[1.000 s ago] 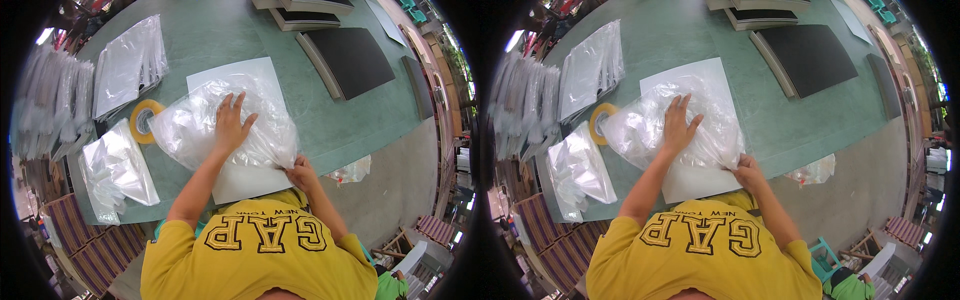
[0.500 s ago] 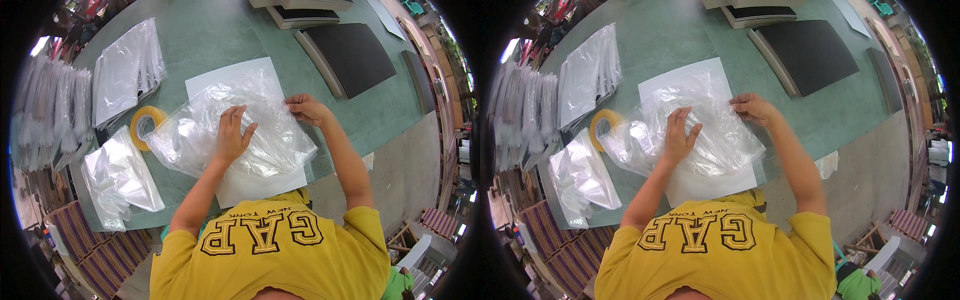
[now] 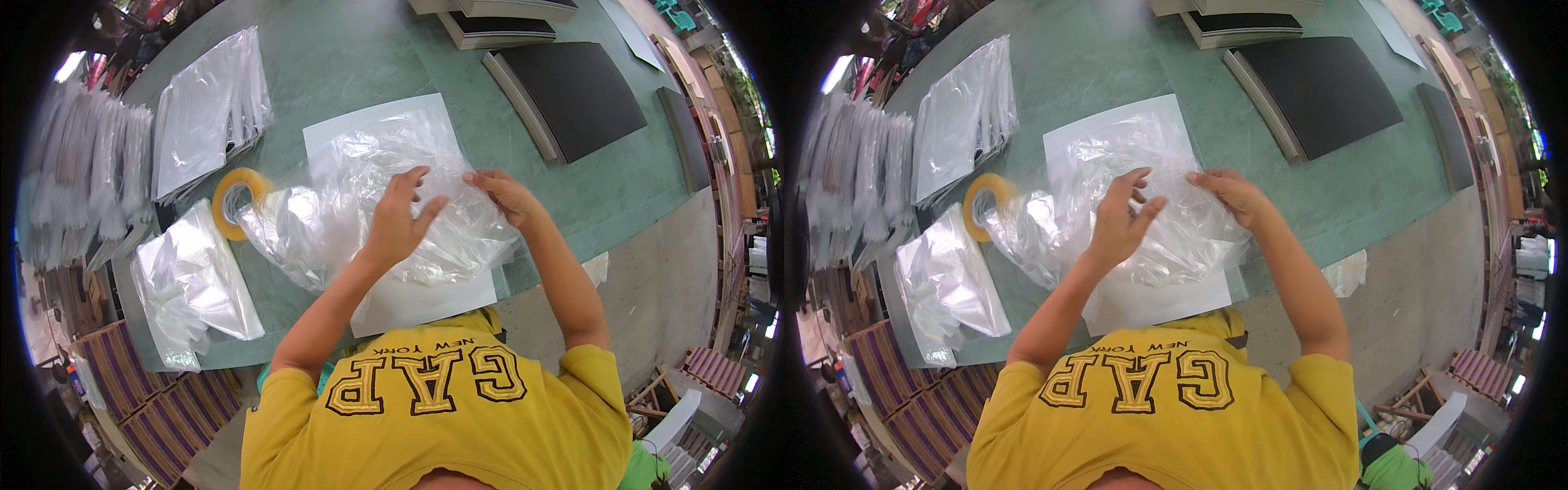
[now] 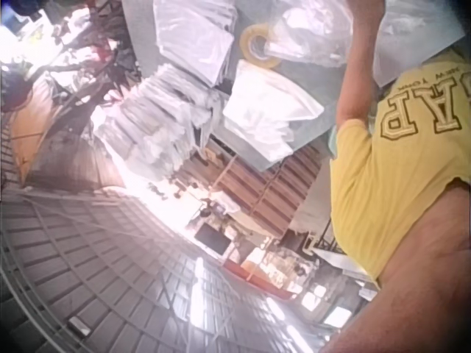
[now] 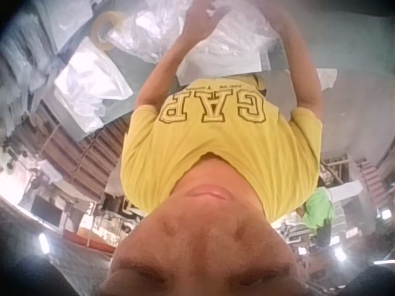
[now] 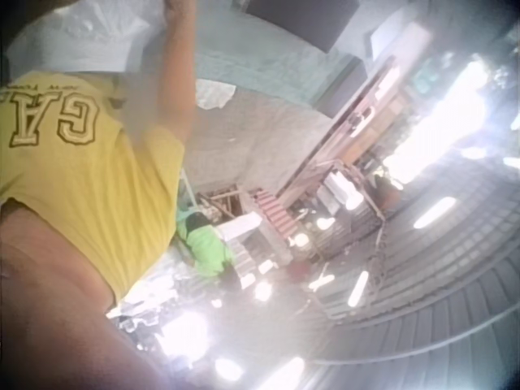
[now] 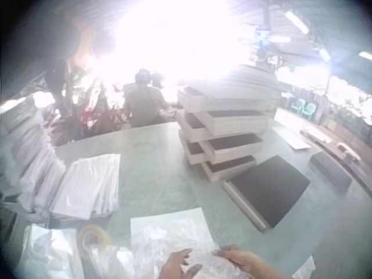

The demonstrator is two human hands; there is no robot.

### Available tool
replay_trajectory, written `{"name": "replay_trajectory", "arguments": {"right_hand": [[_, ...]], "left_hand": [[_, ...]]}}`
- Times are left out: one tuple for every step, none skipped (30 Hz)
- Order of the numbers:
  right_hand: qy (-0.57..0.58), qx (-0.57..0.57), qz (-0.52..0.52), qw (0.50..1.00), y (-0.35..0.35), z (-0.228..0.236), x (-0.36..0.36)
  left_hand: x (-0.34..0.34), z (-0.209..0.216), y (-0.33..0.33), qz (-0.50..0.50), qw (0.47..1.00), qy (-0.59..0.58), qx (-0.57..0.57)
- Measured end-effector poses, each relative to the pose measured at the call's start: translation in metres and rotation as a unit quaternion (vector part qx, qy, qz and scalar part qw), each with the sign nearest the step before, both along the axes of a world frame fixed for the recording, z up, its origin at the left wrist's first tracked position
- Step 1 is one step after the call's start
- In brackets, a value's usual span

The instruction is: The person places black folders into plastic bags by hand and stacks the packaged folders on a table.

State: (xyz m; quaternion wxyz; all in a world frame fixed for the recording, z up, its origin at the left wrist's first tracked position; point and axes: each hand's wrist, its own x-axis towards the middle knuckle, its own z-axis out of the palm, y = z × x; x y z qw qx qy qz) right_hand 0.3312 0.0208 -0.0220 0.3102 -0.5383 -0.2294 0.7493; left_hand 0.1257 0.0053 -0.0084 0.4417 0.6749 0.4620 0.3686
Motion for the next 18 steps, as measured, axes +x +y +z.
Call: {"name": "replay_trajectory", "arguments": {"right_hand": [[-0.011, 0.009, 0.012, 1.000, 0.002, 0.000, -0.004], [-0.021, 0.018, 0.024, 0.999, 0.003, 0.000, -0.006], [-0.030, 0.056, 0.051, 0.997, 0.003, -0.003, -0.005], [-0.040, 0.094, 0.077, 0.992, 0.002, -0.006, -0.004], [-0.049, 0.132, 0.103, 0.985, 0.002, -0.008, -0.003], [-0.037, 0.126, 0.086, 0.988, -0.001, -0.010, -0.004], [-0.025, 0.119, 0.070, 0.990, -0.004, -0.011, -0.006], [-0.013, 0.113, 0.054, 0.992, -0.006, -0.010, -0.008], [-0.047, 0.112, 0.068, 0.990, -0.006, -0.008, -0.007], [-0.081, 0.112, 0.081, 0.987, -0.005, -0.001, -0.006], [-0.115, 0.111, 0.094, 0.983, -0.005, 0.002, -0.004], [-0.066, 0.102, 0.059, 0.991, -0.008, -0.002, -0.001], [-0.019, 0.091, 0.020, 0.995, -0.014, -0.010, 0.008], [0.028, 0.079, -0.022, 0.996, -0.021, -0.016, 0.018], [0.049, 0.078, -0.065, 0.994, -0.026, -0.016, 0.022], [0.069, 0.076, -0.107, 0.989, -0.031, -0.012, 0.025], [0.090, 0.074, -0.146, 0.982, -0.035, -0.009, 0.026], [0.085, 0.054, -0.125, 0.987, -0.038, -0.003, 0.026]], "left_hand": [[0.009, 0.004, 0.001, -0.003, 1.000, 0.005, 0.011], [0.017, 0.007, 0.002, -0.005, 1.000, 0.010, 0.021], [0.023, 0.006, 0.003, -0.008, 0.999, 0.023, 0.037], [0.029, 0.001, 0.004, -0.010, 0.998, 0.035, 0.052], [0.031, -0.003, 0.006, -0.012, 0.996, 0.048, 0.068], [0.032, -0.009, 0.009, -0.030, 0.998, 0.038, 0.045], [0.032, -0.015, 0.013, -0.047, 0.998, 0.028, 0.022], [0.030, -0.021, 0.014, -0.065, 0.998, 0.017, -0.001], [0.027, -0.026, 0.013, -0.073, 0.997, 0.039, -0.007], [0.020, -0.029, 0.011, -0.083, 0.995, 0.062, -0.012], [0.010, -0.032, 0.008, -0.092, 0.992, 0.085, -0.016], [-0.004, -0.034, 0.004, -0.063, 0.995, 0.068, -0.038], [-0.020, -0.036, 0.001, -0.039, 0.996, 0.048, -0.060], [-0.041, -0.031, 0.000, -0.013, 0.991, 0.126, -0.039], [-0.073, -0.042, -0.002, 0.036, 0.983, 0.170, -0.056], [-0.111, -0.048, -0.007, 0.066, 0.992, 0.096, -0.050], [-0.144, -0.055, -0.010, 0.215, 0.952, 0.199, -0.091], [-0.172, -0.051, -0.015, 0.275, 0.936, 0.213, -0.042]]}}
